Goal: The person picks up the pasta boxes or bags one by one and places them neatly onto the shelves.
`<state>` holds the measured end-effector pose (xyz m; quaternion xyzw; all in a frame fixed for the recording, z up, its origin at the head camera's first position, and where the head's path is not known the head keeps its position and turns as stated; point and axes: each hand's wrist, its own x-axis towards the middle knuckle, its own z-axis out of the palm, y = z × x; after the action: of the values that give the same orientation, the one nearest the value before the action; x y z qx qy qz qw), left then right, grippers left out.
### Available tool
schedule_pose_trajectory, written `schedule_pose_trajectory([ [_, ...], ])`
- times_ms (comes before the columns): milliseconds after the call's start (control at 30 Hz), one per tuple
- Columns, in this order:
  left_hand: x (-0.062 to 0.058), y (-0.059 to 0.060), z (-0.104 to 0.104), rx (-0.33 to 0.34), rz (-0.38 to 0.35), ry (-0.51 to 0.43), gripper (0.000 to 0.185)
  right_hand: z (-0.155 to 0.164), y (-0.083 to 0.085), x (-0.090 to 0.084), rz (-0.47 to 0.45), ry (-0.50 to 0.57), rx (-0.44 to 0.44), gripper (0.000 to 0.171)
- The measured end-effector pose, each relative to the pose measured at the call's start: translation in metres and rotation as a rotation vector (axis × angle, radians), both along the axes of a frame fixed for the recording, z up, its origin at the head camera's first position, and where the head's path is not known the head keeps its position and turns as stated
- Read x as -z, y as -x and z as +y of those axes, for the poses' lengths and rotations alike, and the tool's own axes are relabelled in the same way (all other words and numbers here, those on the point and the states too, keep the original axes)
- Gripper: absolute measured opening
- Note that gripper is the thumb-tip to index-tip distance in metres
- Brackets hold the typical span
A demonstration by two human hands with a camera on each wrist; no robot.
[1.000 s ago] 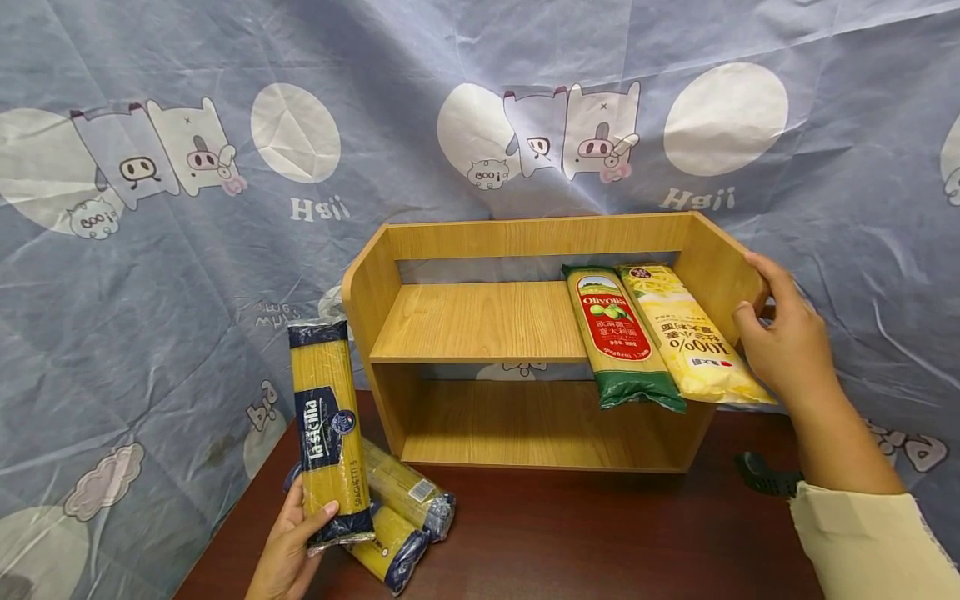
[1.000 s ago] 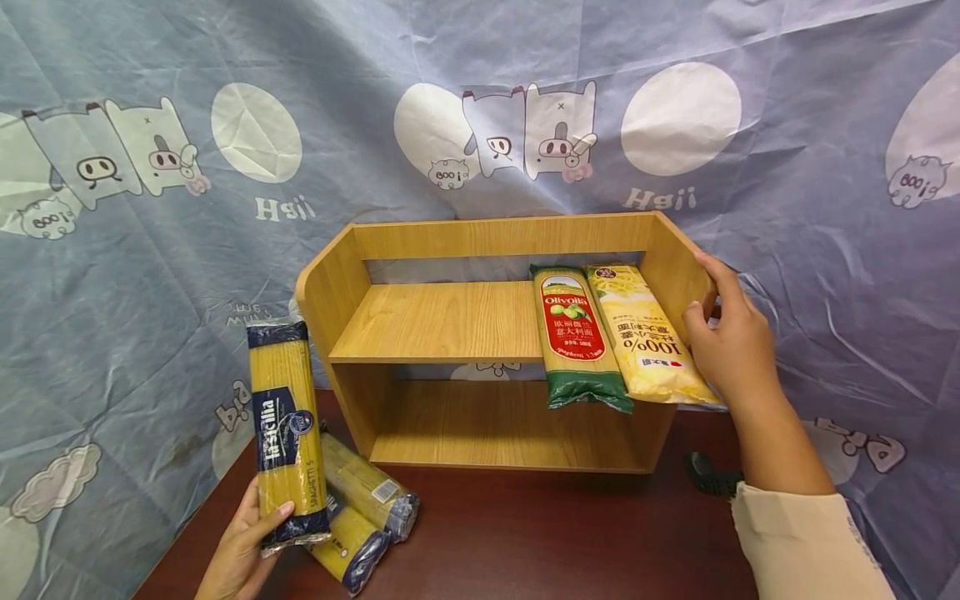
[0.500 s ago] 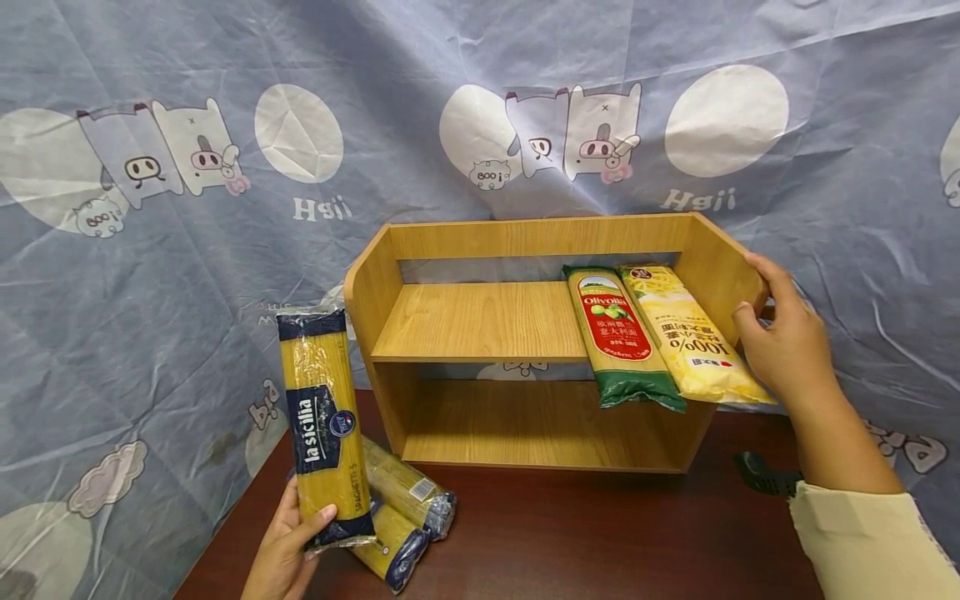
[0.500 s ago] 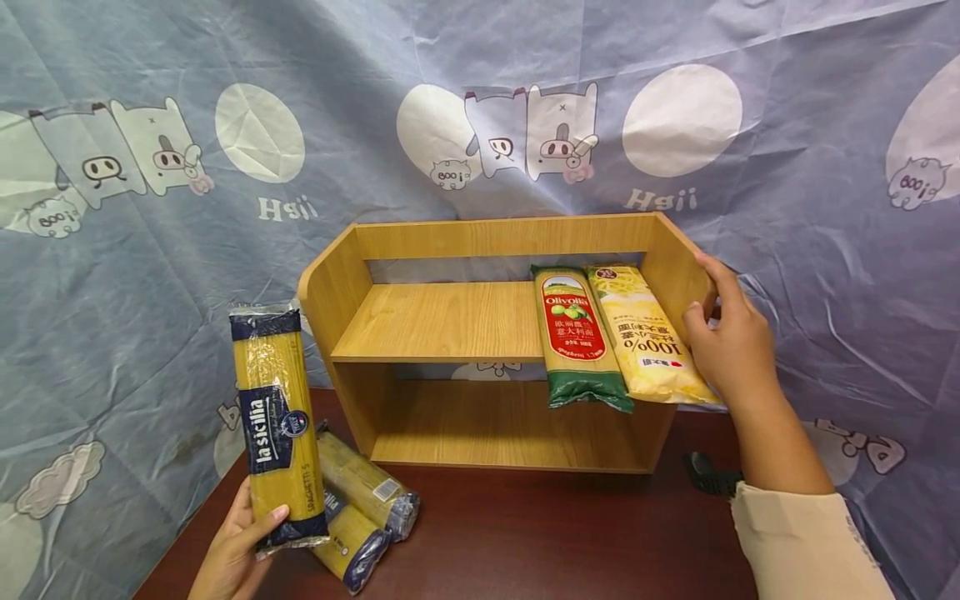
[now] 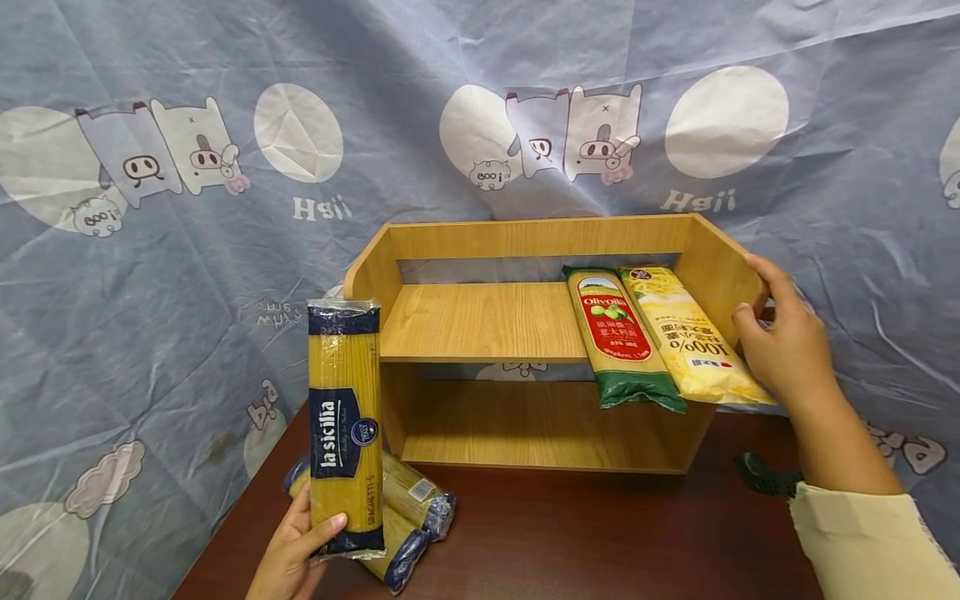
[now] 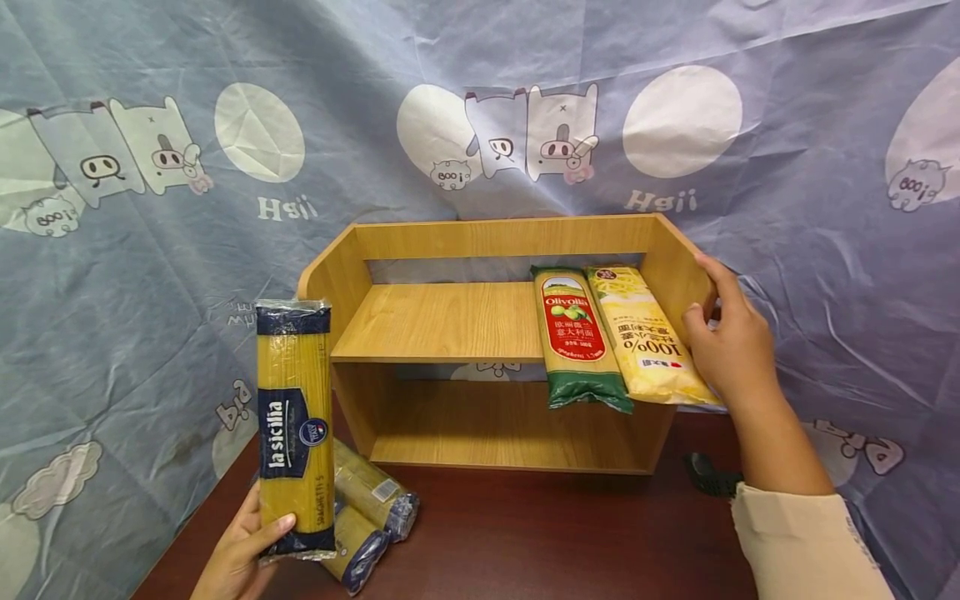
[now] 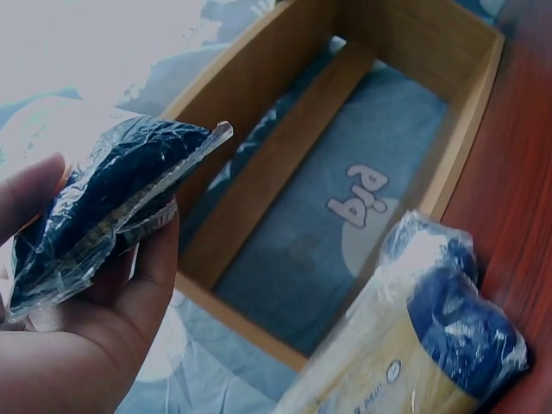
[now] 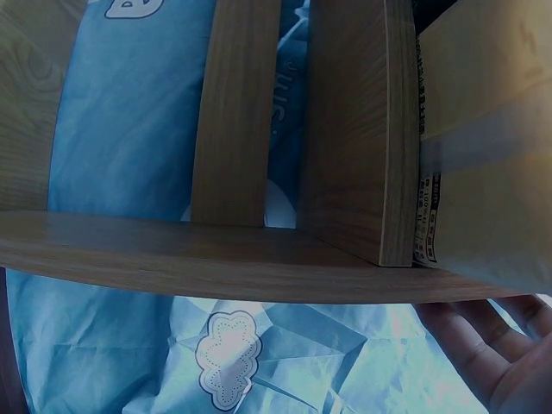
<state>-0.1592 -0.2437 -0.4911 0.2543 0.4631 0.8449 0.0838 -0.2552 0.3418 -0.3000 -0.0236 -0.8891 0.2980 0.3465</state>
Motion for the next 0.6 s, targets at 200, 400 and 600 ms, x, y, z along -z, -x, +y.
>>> schedule_pose_trajectory([
  [200,-0.005,0.001,0.004,0.054,0.004,0.014,0.064,0.0,-0.001,0.0,0.001,-0.003,0.004,0.062],
  [400,-0.008,0.003,0.011,0.054,-0.035,0.048,0.064,0.0,-0.001,0.0,-0.009,-0.002,0.007,0.062],
  [600,-0.015,0.006,0.017,-0.05,-0.114,0.181,0.06,-0.001,0.0,0.001,-0.009,-0.009,0.001,0.062],
])
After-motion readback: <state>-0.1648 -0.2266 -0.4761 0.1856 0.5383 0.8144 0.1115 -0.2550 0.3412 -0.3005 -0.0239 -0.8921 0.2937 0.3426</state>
